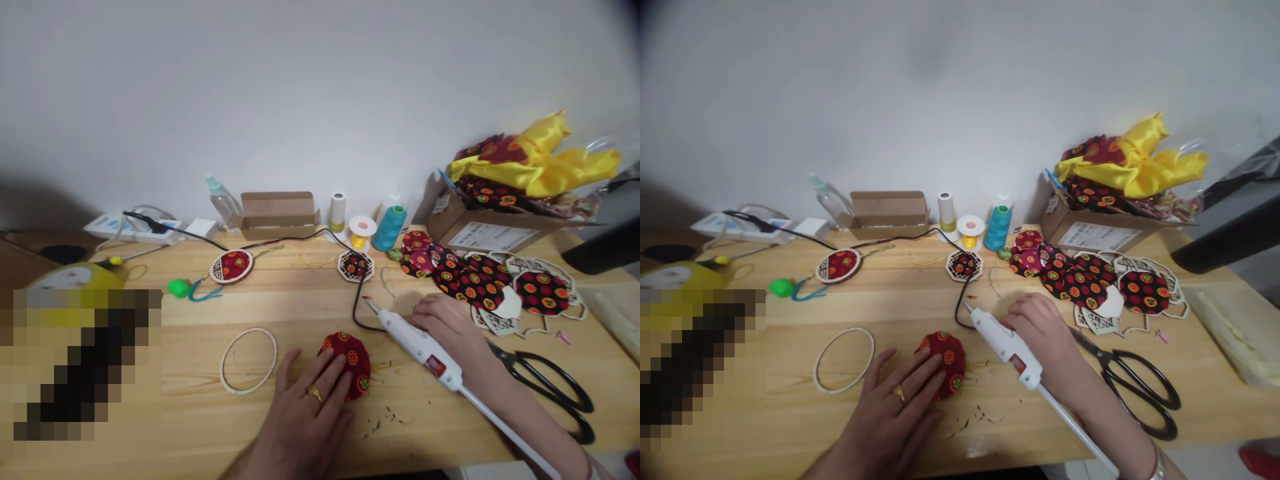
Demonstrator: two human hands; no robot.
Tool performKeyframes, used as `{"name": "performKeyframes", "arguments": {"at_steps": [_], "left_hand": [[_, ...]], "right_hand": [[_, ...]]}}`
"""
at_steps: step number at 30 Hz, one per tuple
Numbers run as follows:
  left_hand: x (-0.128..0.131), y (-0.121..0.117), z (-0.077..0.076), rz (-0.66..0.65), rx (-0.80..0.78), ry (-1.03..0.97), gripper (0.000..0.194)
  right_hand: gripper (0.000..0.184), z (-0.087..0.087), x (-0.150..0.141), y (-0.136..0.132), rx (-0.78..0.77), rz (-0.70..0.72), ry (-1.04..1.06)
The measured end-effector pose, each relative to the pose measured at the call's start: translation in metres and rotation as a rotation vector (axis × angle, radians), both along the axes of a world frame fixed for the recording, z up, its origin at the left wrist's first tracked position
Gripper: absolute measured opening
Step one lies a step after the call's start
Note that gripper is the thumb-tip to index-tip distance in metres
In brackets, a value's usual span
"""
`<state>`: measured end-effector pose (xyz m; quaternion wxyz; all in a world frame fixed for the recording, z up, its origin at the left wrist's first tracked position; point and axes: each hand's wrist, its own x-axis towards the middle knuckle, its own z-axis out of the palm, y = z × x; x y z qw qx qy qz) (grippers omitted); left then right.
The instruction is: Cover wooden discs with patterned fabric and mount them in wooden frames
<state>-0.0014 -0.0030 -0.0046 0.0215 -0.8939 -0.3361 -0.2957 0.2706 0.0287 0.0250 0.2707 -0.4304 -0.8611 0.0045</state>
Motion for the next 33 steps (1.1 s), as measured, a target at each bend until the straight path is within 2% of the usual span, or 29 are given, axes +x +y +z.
{"name": "performKeyframes", "arguments": {"at_steps": [3, 6, 11, 16, 20, 25, 27, 33], "left_hand": [[-0.001, 0.000, 0.000, 0.008, 0.001, -0.023, 0.025], [-0.003, 0.002, 0.004, -0.021, -0.008, 0.044, 0.024], [-0.004, 0.002, 0.007, -0.018, -0.032, 0.068, 0.025], [-0.003, -0.002, 0.004, -0.010, -0.074, 0.074, 0.025], [-0.004, -0.003, 0.004, -0.016, -0.096, 0.090, 0.026], [-0.003, -0.002, 0.003, -0.016, -0.086, 0.069, 0.026], [-0.003, -0.002, 0.001, -0.003, -0.070, 0.045, 0.025], [-0.003, -0.002, -0.009, -0.002, -0.034, 0.023, 0.027]], "right_hand": [[0.017, 0.006, -0.011, 0.000, -0.074, 0.074, 0.060], [0.017, 0.012, -0.018, 0.003, -0.101, 0.086, 0.052], [0.011, 0.011, -0.023, 0.009, -0.112, 0.142, 0.076], [0.025, 0.011, -0.028, 0.010, -0.173, 0.196, 0.073], [0.025, 0.014, -0.024, 0.011, -0.215, 0.188, 0.001], [0.010, 0.015, -0.003, 0.013, -0.018, 0.029, -0.083], [0.011, 0.013, 0.004, 0.013, 0.062, -0.033, -0.091], [0.011, 0.010, 0.012, 0.011, 0.162, -0.080, -0.034]]}}
